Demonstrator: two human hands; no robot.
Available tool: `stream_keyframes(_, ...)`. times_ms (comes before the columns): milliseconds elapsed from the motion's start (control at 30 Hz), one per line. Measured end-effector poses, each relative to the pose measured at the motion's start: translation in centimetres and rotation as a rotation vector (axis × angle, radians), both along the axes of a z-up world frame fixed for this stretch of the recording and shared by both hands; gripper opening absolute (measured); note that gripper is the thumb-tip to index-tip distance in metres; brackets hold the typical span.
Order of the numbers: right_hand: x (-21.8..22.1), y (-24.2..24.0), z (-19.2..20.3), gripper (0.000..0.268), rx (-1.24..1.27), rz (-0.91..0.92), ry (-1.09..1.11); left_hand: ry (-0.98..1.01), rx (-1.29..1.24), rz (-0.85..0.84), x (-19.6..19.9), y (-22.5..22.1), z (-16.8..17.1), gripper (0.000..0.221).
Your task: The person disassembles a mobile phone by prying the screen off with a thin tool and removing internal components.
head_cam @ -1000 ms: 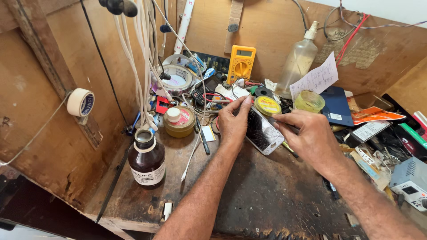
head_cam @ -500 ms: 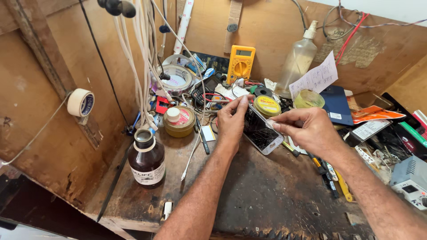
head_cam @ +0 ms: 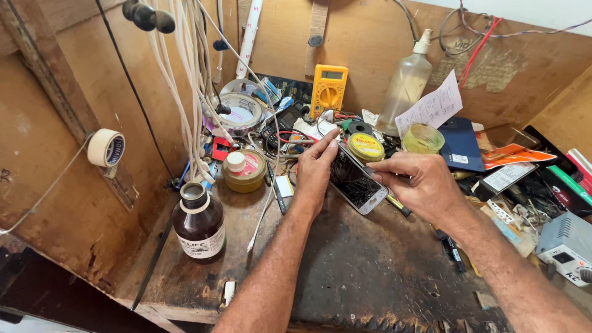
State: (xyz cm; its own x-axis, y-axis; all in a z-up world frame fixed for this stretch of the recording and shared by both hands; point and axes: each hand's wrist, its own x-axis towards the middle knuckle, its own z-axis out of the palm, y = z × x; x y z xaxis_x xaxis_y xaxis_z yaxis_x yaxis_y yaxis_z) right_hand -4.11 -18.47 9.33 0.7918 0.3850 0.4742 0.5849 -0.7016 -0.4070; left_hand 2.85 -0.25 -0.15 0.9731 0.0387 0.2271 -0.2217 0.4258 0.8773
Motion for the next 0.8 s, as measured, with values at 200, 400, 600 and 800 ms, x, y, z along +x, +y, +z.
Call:
stream_keyframes(200, -1.3, 0.5, 0.8, 0.021, -0.092, -0.008, -0.081, -0.058, -0.076, -0.146, 0.4, 0.4, -0.4, 0.075)
stream_keyframes(400, -1.8, 0.9, 0.9, 0.024, -0.16, 0.003, -0.195, -0.086, -0.157, -0.202, 0.0, 0.5, -0.3, 0.075)
stream_keyframes(600, -2.0, 1.0, 0.8, 0.024, -0.186, -0.002, -0.232, -0.102, -0.063, -0.19, -0.6, 0.6, 0.2, 0.074)
stream_keyframes(800, -2.0, 1.1, 0.7, 0.023, -0.189, -0.015, -0.228, -0.099, -0.044, -0.197, -0.9, 0.7, 0.5, 0.075)
